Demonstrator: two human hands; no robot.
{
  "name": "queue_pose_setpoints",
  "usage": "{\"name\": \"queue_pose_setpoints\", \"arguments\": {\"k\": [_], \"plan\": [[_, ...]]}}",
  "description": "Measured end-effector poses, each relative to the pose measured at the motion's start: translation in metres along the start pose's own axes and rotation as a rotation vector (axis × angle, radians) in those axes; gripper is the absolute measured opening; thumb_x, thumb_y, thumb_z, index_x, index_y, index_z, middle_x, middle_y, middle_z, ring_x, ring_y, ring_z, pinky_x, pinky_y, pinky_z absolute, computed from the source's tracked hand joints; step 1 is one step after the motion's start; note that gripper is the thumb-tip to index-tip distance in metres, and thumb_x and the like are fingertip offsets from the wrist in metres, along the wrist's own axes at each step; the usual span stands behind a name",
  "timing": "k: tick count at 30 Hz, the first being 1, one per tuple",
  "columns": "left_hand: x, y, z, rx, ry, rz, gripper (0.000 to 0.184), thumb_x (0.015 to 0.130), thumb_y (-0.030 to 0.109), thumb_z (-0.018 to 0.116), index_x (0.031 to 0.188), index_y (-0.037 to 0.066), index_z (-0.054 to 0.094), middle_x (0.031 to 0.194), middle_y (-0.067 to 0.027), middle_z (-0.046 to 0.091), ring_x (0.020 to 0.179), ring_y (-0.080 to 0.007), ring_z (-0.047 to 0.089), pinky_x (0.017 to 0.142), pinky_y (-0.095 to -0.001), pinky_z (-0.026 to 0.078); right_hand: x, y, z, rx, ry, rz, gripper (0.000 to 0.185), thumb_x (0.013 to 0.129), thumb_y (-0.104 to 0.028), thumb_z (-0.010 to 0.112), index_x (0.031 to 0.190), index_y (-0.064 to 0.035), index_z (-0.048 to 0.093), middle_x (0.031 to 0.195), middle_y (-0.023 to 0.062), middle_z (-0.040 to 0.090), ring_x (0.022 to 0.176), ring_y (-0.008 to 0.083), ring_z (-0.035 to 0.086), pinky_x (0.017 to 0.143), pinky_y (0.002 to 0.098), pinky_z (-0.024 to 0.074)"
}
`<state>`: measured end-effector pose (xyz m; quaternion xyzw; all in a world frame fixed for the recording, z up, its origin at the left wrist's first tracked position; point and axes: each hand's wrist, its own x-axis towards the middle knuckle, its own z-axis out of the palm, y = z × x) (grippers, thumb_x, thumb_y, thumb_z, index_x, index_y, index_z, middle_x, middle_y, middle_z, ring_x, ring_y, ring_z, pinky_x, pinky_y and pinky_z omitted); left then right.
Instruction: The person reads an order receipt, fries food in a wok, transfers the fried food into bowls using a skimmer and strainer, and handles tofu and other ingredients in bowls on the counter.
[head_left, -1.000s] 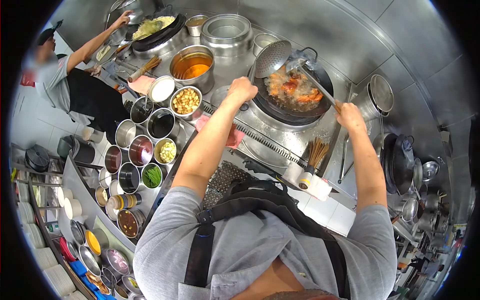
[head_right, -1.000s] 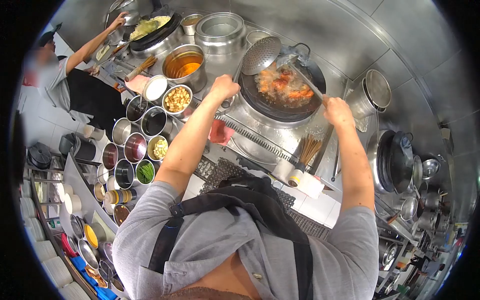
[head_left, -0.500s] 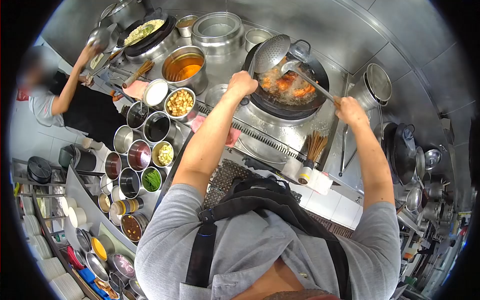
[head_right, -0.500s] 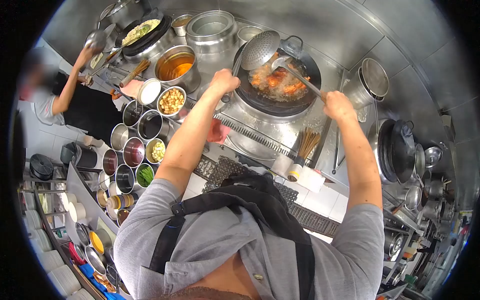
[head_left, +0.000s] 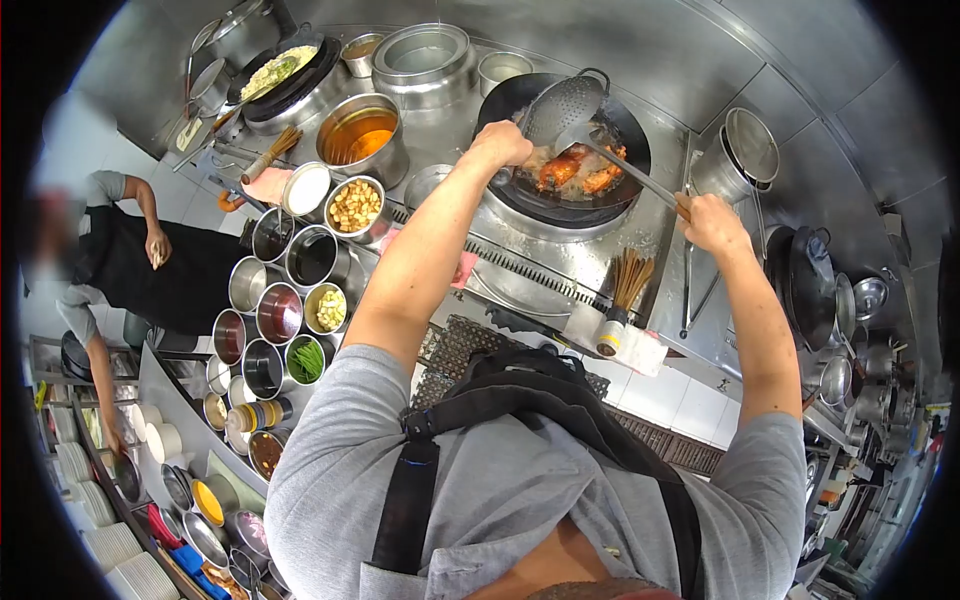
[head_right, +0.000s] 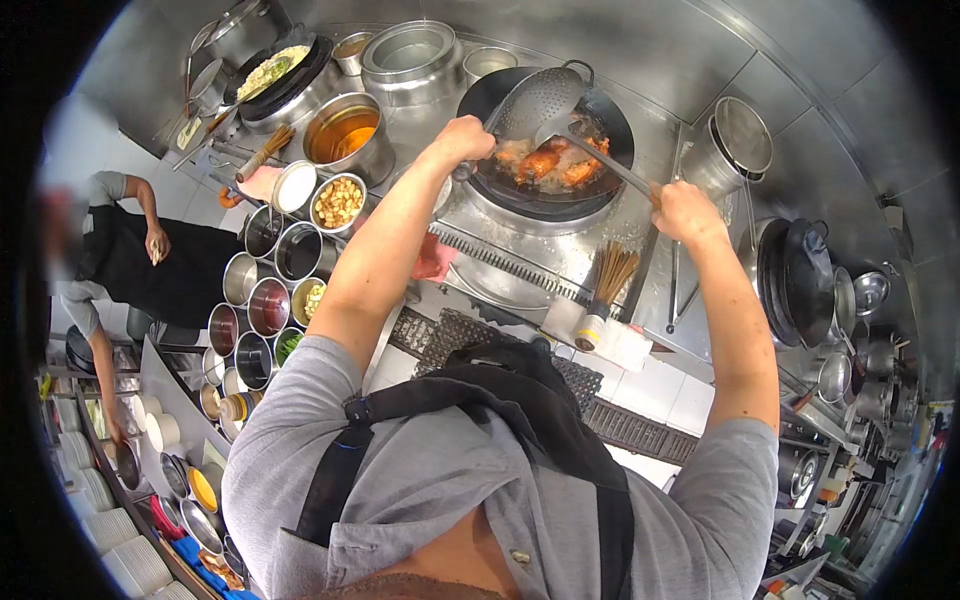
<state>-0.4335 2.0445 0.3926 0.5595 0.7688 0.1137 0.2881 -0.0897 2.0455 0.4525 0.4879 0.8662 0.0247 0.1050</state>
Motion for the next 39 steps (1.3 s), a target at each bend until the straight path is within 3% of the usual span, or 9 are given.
{"name": "queue_pose_setpoints", "arguments": {"k": [8,9,18,22,24,26,28,31,39], "plan": [[-0.016,0.001,0.01,0.115,0.011,0.063,0.038,0.071,0.023,0.055,0.095,-0.004,0.065,0.102,-0.0254,0.061,0.1,-0.0342,0.059,0.087,-0.0384,0.047,-0.019,0.023,0.009,0.021,0.001,0.023,0.042,0.075,-0.018,0.06,0.117,-0.0139,0.058,0.087,0.0208,0.063,0.085,0.0367,0.061,0.077,0.0456,0.0493],[-0.017,0.0,0.014,0.107,0.134,0.116,0.031,0.063,0.018,0.059,0.081,-0.005,0.067,0.08,-0.0224,0.065,0.079,-0.0326,0.066,0.072,-0.0382,0.051,-0.02,0.023,0.009,0.022,0.003,0.024,0.042,0.075,-0.018,0.06,0.117,-0.0139,0.058,0.087,0.0208,0.063,0.085,0.0367,0.061,0.077,0.0456,0.0493],[-0.017,0.01,0.006,0.026,0.075,0.08,0.021,0.067,0.012,0.057,0.073,-0.007,0.065,0.072,-0.0213,0.065,0.063,-0.0265,0.067,0.063,-0.035,0.052,-0.033,0.025,0.026,0.097,0.059,0.029,0.046,0.073,-0.013,0.06,0.118,-0.0145,0.058,0.09,0.0211,0.063,0.087,0.0372,0.061,0.079,0.0448,0.0489],[-0.012,0.008,0.015,0.064,0.019,0.075,0.023,0.066,0.014,0.058,0.077,-0.006,0.066,0.073,-0.0205,0.066,0.067,-0.0273,0.067,0.065,-0.0355,0.052,-0.04,0.022,0.048,0.172,0.119,0.029,0.047,0.07,-0.011,0.061,0.117,-0.0114,0.058,0.09,0.0208,0.064,0.086,0.0369,0.061,0.079,0.044,0.0487],[-0.017,0.012,0.018,0.141,-0.04,0.037,0.034,0.069,0.018,0.053,0.092,-0.004,0.066,0.102,-0.0238,0.061,0.1,-0.0343,0.059,0.085,-0.0377,0.047,-0.045,0.021,0.067,0.224,0.126,0.067,0.048,0.069,-0.01,0.061,0.117,-0.0103,0.058,0.09,0.0209,0.064,0.085,0.0368,0.061,0.079,0.0437,0.0486],[-0.01,0.008,0.023,0.111,-0.034,0.032,0.034,0.069,0.018,0.053,0.091,-0.004,0.066,0.1,-0.0233,0.062,0.098,-0.0347,0.06,0.084,-0.0381,0.048,-0.051,0.021,0.097,0.472,0.254,0.055,0.05,0.068,-0.008,0.062,0.118,-0.0085,0.057,0.091,0.0219,0.063,0.085,0.0371,0.061,0.08,0.0428,0.0486],[0.001,0.002,0.027,0.175,0.0,0.126,0.027,0.064,0.017,0.058,0.08,-0.003,0.067,0.075,-0.0199,0.066,0.074,-0.0285,0.067,0.066,-0.037,0.052,-0.063,0.01,0.112,0.598,0.291,0.098,0.051,0.066,-0.006,0.062,0.118,-0.0081,0.057,0.091,0.0225,0.062,0.085,0.0373,0.061,0.079,0.0422,0.0484],[-0.003,0.005,0.021,0.168,-0.078,0.08,0.034,0.07,0.02,0.054,0.091,-0.004,0.066,0.097,-0.0232,0.063,0.095,-0.0355,0.061,0.083,-0.0388,0.048,-0.088,-0.003,0.127,0.651,0.437,0.185,0.051,0.066,-0.006,0.061,0.116,-0.0066,0.058,0.088,0.023,0.062,0.081,0.0384,0.061,0.074,0.0421,0.0482],[-0.008,0.004,0.016,0.246,-0.005,0.174,0.035,0.069,0.018,0.053,0.092,-0.004,0.065,0.099,-0.0256,0.061,0.096,-0.0355,0.06,0.085,-0.0403,0.048,-0.186,0.002,0.118,0.703,0.364,0.269,0.049,0.064,-0.001,0.06,0.113,-0.0028,0.06,0.083,0.023,0.062,0.076,0.037,0.062,0.07,0.0388,0.0486]]}}
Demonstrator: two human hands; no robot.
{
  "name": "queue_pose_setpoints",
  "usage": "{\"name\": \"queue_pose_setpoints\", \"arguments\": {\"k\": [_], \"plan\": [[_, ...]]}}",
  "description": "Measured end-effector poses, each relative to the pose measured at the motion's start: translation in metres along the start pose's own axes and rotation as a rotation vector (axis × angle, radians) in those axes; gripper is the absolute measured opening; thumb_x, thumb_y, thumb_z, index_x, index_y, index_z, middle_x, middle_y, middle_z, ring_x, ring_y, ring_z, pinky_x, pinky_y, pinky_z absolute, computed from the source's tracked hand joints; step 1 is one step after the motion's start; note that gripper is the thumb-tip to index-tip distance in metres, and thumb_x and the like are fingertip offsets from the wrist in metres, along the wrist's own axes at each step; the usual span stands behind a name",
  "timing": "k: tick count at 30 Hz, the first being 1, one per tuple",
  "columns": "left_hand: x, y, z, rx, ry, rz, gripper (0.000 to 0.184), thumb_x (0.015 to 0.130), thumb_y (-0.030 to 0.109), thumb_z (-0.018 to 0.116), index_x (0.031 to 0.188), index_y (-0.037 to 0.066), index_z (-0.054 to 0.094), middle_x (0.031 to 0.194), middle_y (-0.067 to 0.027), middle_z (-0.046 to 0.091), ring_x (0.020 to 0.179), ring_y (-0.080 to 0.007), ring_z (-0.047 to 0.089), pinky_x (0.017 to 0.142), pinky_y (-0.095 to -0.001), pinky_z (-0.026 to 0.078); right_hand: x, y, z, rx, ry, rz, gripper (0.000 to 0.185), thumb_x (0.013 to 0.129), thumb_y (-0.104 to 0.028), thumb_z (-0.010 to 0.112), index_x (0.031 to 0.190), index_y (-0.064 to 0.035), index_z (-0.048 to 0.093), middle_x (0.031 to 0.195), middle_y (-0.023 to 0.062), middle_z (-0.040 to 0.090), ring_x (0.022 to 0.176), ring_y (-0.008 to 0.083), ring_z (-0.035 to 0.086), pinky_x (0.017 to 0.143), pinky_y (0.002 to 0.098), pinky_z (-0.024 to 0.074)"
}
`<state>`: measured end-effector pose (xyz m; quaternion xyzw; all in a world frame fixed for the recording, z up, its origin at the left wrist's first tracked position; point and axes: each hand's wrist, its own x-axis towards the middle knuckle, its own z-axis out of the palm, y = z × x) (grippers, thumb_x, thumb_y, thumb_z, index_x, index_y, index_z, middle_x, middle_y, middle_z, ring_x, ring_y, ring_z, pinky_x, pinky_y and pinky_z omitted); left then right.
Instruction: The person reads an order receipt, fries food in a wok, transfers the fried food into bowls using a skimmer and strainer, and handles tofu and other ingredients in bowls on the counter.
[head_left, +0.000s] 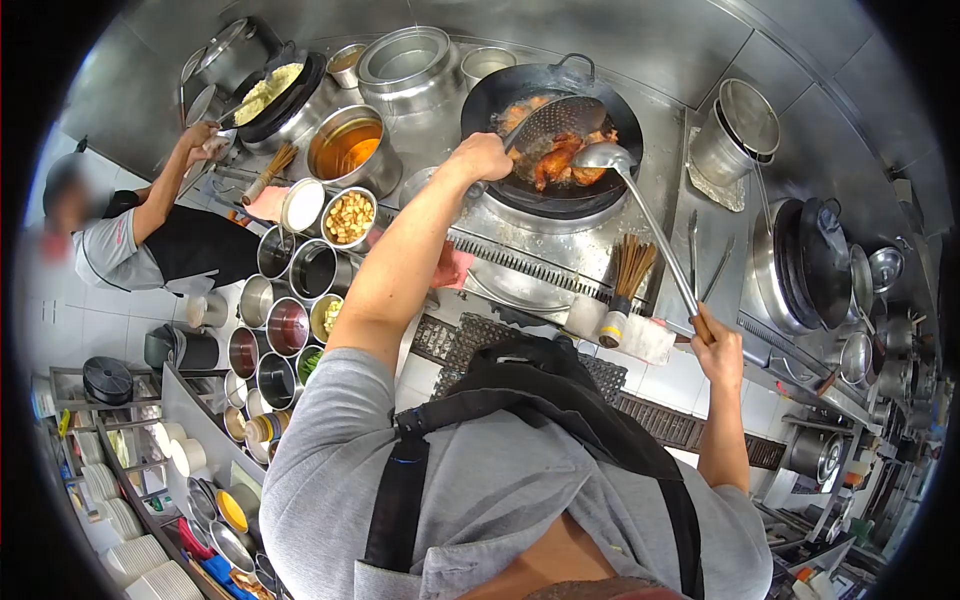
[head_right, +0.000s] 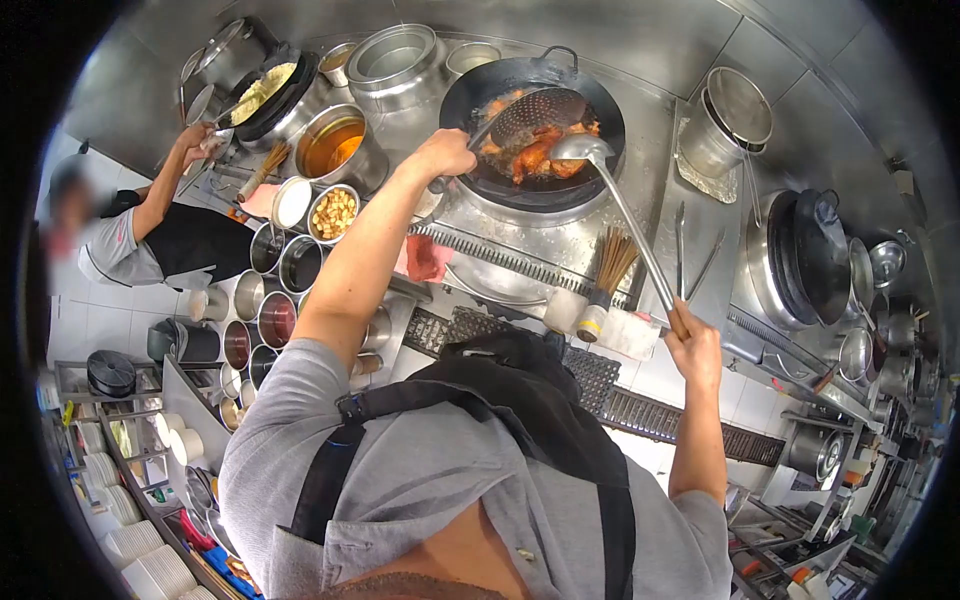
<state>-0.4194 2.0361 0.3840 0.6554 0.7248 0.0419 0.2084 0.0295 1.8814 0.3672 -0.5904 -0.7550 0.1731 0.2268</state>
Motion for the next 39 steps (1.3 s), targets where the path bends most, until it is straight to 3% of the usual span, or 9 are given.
{"name": "queue_pose_setpoints", "arguments": {"k": [8,10,16,20,22,23,25,26,39], "plan": [[0.008,-0.003,-0.004,-0.001,-0.078,0.031,0.036,0.063,0.017,0.054,0.089,-0.007,0.065,0.098,-0.0273,0.061,0.096,-0.0375,0.06,0.083,-0.0402,0.048,-0.015,0.011,0.006,-0.075,0.008,-0.083,0.047,0.065,0.001,0.062,0.111,-0.006,0.062,0.075,0.0191,0.062,0.069,0.0322,0.063,0.063,0.039,0.0491],[0.014,-0.01,0.002,-0.028,-0.003,0.086,0.029,0.062,0.015,0.057,0.081,-0.007,0.063,0.07,-0.0188,0.065,0.059,-0.0288,0.065,0.059,-0.0367,0.052,-0.012,0.015,0.022,-0.06,0.016,-0.07,0.047,0.065,0.001,0.062,0.112,-0.0066,0.062,0.075,0.0185,0.062,0.069,0.0325,0.063,0.063,0.0392,0.0494],[0.017,-0.019,-0.007,-0.242,-0.173,-0.041,0.02,0.063,0.01,0.057,0.074,-0.005,0.062,0.061,-0.0128,0.062,0.052,-0.0222,0.064,0.054,-0.0346,0.051,0.008,0.012,0.058,-0.027,0.005,-0.13,0.049,0.065,-0.002,0.063,0.114,-0.0074,0.06,0.075,0.018,0.062,0.067,0.0335,0.062,0.063,0.0408,0.05],[0.018,-0.025,-0.007,-0.179,-0.156,0.0,0.021,0.062,0.013,0.057,0.075,-0.004,0.062,0.061,-0.0144,0.062,0.052,-0.0244,0.064,0.056,-0.0346,0.051,0.014,0.01,0.073,-0.001,0.023,-0.152,0.049,0.065,-0.004,0.063,0.114,-0.0086,0.061,0.076,0.0184,0.063,0.067,0.0336,0.062,0.063,0.041,0.0498],[0.007,-0.021,-0.01,-0.097,-0.059,0.066,0.025,0.065,0.013,0.055,0.08,-0.005,0.065,0.078,-0.0225,0.065,0.071,-0.0312,0.067,0.067,-0.0394,0.053,0.018,0.008,0.075,-0.001,0.032,-0.15,0.049,0.065,-0.004,0.063,0.114,-0.009,0.061,0.076,0.0184,0.063,0.067,0.0338,0.062,0.064,0.0412,0.0497],[0.007,-0.025,-0.005,-0.095,-0.059,0.068,0.025,0.065,0.013,0.055,0.08,-0.005,0.065,0.078,-0.0225,0.065,0.071,-0.0312,0.067,0.067,-0.0394,0.053,0.019,0.008,0.076,-0.002,0.041,-0.143,0.049,0.065,-0.004,0.063,0.114,-0.0094,0.061,0.077,0.0183,0.063,0.067,0.034,0.062,0.064,0.0413,0.0496],[0.006,-0.033,0.006,0.097,0.272,0.243,0.032,0.064,0.016,0.056,0.091,0.0,0.063,0.084,-0.0239,0.064,0.083,-0.0379,0.062,0.078,-0.0435,0.049,0.022,0.006,0.074,-0.015,0.03,-0.13,0.049,0.065,-0.004,0.063,0.114,-0.0093,0.061,0.077,0.0184,0.063,0.068,0.0341,0.062,0.064,0.0414,0.0495],[0.008,-0.037,0.007,0.079,0.222,0.163,0.036,0.065,0.017,0.056,0.097,0.0,0.061,0.093,-0.0253,0.062,0.093,-0.0398,0.058,0.085,-0.046,0.045,0.024,0.004,0.072,-0.027,0.016,-0.119,0.049,0.065,-0.004,0.064,0.114,-0.0091,0.061,0.077,0.0185,0.063,0.068,0.0341,0.062,0.064,0.0416,0.0495],[-0.039,-0.075,-0.005,0.017,0.216,0.113,0.036,0.068,0.014,0.054,0.099,-0.001,0.059,0.099,-0.0236,0.062,0.098,-0.0384,0.058,0.087,-0.0456,0.046,-0.029,-0.029,0.044,-0.113,0.166,-0.019,0.045,0.065,-0.002,0.06,0.11,-0.0026,0.06,0.081,0.0211,0.063,0.073,0.0358,0.062,0.068,0.0416,0.0493]]}}
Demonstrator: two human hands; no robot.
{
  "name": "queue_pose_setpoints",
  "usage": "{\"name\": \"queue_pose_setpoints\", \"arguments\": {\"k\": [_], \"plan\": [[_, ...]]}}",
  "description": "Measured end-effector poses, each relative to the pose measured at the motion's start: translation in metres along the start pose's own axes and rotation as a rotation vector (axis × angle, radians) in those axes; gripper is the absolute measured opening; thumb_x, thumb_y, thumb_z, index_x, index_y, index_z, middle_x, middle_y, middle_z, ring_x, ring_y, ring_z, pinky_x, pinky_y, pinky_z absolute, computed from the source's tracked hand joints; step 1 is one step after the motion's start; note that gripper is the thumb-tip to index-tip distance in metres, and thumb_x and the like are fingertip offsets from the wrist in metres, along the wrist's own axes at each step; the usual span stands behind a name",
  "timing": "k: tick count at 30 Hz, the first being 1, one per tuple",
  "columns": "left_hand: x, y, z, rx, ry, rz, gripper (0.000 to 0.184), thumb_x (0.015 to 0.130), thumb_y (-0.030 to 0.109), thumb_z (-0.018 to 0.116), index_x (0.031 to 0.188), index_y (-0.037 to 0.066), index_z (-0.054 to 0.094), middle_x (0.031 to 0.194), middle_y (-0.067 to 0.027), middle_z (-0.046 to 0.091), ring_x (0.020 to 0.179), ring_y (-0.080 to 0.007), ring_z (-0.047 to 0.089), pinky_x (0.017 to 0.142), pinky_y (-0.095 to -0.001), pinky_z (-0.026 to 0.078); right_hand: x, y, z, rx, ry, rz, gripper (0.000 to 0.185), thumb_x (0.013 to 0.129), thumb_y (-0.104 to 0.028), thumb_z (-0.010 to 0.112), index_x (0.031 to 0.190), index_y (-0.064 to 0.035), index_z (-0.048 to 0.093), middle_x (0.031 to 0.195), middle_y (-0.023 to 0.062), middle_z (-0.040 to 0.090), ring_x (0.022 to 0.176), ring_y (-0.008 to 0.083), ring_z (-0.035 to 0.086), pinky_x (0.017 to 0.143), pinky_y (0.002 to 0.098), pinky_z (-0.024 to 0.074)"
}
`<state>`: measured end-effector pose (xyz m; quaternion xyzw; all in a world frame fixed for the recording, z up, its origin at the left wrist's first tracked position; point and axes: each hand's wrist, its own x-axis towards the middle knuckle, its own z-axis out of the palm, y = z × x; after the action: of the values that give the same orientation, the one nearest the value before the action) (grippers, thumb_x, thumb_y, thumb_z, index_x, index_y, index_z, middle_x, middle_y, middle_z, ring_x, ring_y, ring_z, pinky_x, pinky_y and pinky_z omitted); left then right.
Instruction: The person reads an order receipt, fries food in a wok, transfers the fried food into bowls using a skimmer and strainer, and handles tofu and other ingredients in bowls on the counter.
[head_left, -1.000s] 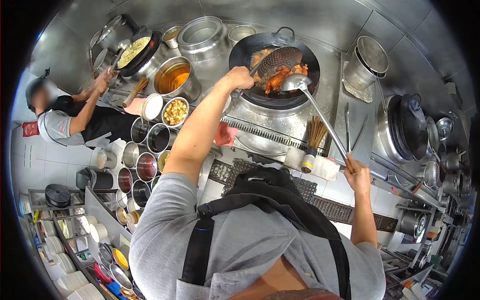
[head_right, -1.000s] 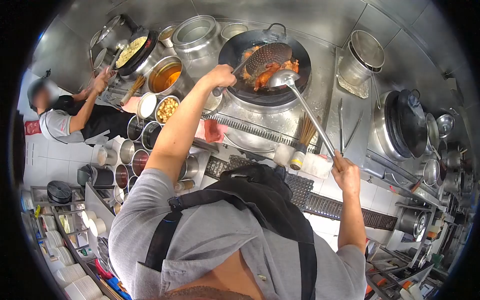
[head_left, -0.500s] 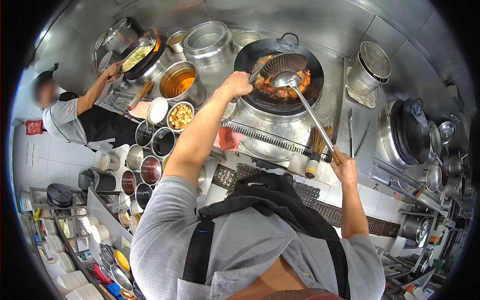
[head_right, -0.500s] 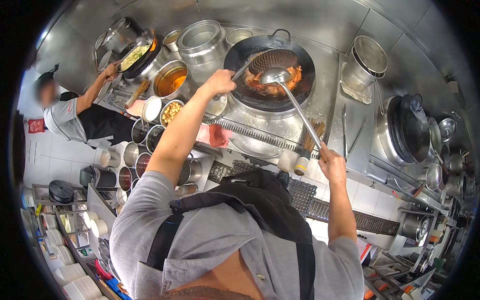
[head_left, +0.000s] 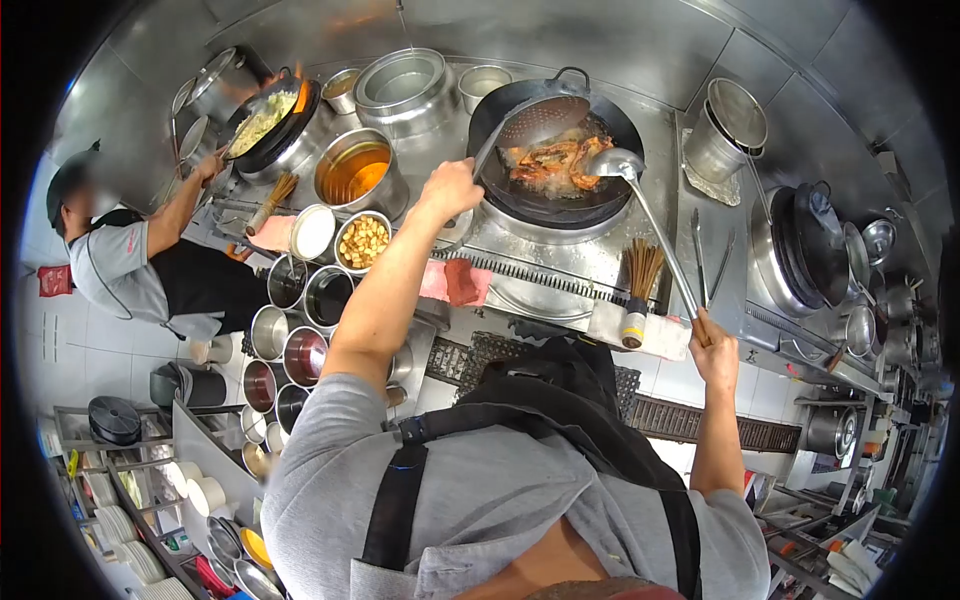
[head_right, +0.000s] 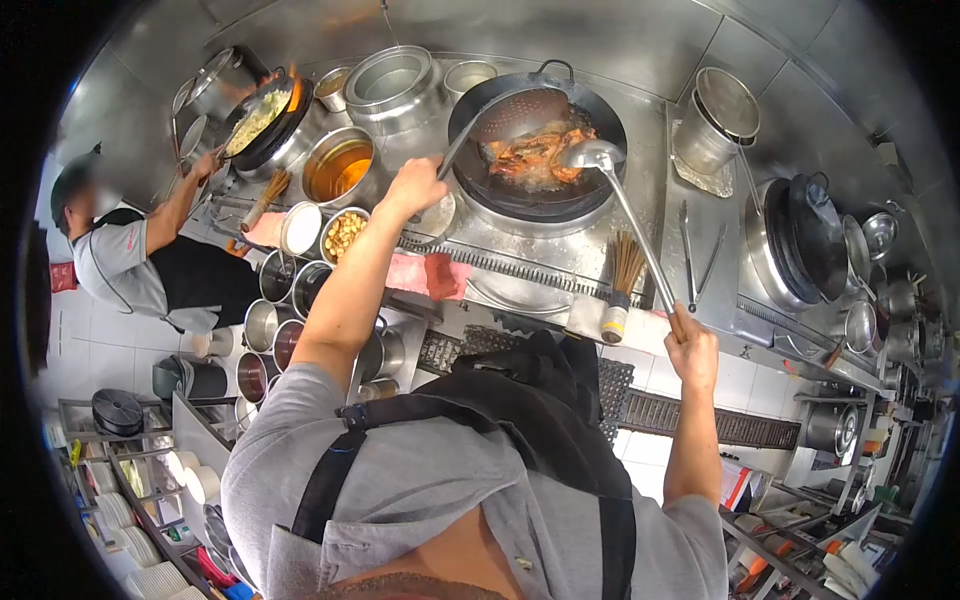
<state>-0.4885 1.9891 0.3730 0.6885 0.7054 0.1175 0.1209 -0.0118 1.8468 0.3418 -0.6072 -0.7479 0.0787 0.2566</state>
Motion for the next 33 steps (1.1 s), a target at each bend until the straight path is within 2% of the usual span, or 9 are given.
{"name": "queue_pose_setpoints", "arguments": {"k": [7,12,14,16,20,22,28,30,33], "plan": [[-0.013,0.0,-0.006,-0.184,0.147,-0.075,0.037,0.067,0.015,0.055,0.101,-0.001,0.059,0.095,-0.027,0.061,0.097,-0.0398,0.057,0.087,-0.045,0.043,0.01,-0.008,0.041,-0.013,-0.006,0.061,0.046,0.066,-0.004,0.062,0.112,-0.0073,0.06,0.081,0.0201,0.063,0.074,0.0372,0.061,0.068,0.044,0.0488],[-0.024,-0.017,0.01,-0.358,0.247,-0.202,0.036,0.067,0.017,0.057,0.098,-0.001,0.059,0.08,-0.023,0.064,0.073,-0.0328,0.065,0.072,-0.0406,0.048,0.041,-0.028,0.056,-0.046,-0.059,0.159,0.044,0.069,-0.006,0.062,0.113,-0.0072,0.06,0.083,0.0202,0.063,0.077,0.0368,0.061,0.07,0.0442,0.0486],[-0.037,-0.029,0.014,-0.436,0.245,-0.234,0.033,0.067,0.021,0.059,0.092,0.0,0.059,0.085,-0.026,0.062,0.089,-0.0396,0.06,0.079,-0.0445,0.046,0.048,-0.034,0.056,0.011,-0.022,0.143,0.043,0.07,-0.007,0.061,0.114,-0.0076,0.06,0.085,0.0208,0.063,0.078,0.0367,0.061,0.071,0.0437,0.0489],[-0.057,-0.04,0.02,-0.484,0.403,-0.17,0.043,0.066,0.015,0.059,0.106,-0.003,0.058,0.067,-0.0197,0.063,0.059,-0.0259,0.064,0.06,-0.0353,0.049,0.054,-0.037,0.056,0.027,0.003,0.109,0.045,0.07,-0.008,0.061,0.115,-0.0083,0.06,0.086,0.0217,0.062,0.079,0.037,0.061,0.072,0.0433,0.0488],[-0.097,-0.069,0.035,-0.803,0.291,-0.33,0.046,0.067,0.006,0.056,0.112,-0.003,0.056,0.066,-0.0097,0.061,0.048,-0.0157,0.056,0.047,-0.0285,0.045,0.065,-0.057,0.046,0.025,-0.051,0.135,0.047,0.068,-0.008,0.061,0.115,-0.0081,0.06,0.087,0.022,0.063,0.081,0.0371,0.061,0.073,0.0429,0.0483],[-0.13,-0.063,0.032,-0.814,0.338,-0.451,0.041,0.066,0.012,0.057,0.105,0.001,0.06,0.063,-0.0127,0.062,0.055,-0.0214,0.062,0.057,-0.0339,0.048,0.069,-0.068,0.042,0.047,-0.081,0.153,0.048,0.067,-0.008,0.061,0.115,-0.008,0.06,0.088,0.0221,0.063,0.082,0.0371,0.061,0.074,0.0428,0.0481],[-0.203,-0.061,0.037,-1.019,0.232,-0.554,0.037,0.066,0.008,0.053,0.1,-0.006,0.059,0.058,-0.0123,0.057,0.045,-0.0179,0.056,0.044,-0.0308,0.044,0.072,-0.064,0.054,0.096,-0.198,0.067,0.05,0.066,-0.008,0.061,0.116,-0.0102,0.059,0.088,0.0227,0.063,0.082,0.0376,0.062,0.075,0.043,0.0483],[-0.214,-0.069,0.051,-1.243,0.137,-0.631,0.016,0.07,0.003,0.054,0.084,-0.005,0.057,0.058,-0.009,0.055,0.043,-0.0185,0.053,0.039,-0.0294,0.041,0.072,-0.047,0.056,0.011,-0.178,-0.074,0.052,0.066,-0.008,0.062,0.118,-0.0131,0.059,0.09,0.0217,0.063,0.084,0.0377,0.061,0.076,0.0433,0.0486],[-0.216,-0.08,0.08,-1.394,0.098,-0.72,0.01,0.072,0.006,0.055,0.077,-0.002,0.055,0.06,-0.0109,0.056,0.045,-0.0195,0.054,0.04,-0.0297,0.044,0.072,-0.033,0.038,-0.024,-0.248,-0.043,0.053,0.066,-0.008,0.062,0.118,-0.0149,0.059,0.091,0.0207,0.063,0.085,0.0379,0.061,0.077,0.0437,0.0488]]}}
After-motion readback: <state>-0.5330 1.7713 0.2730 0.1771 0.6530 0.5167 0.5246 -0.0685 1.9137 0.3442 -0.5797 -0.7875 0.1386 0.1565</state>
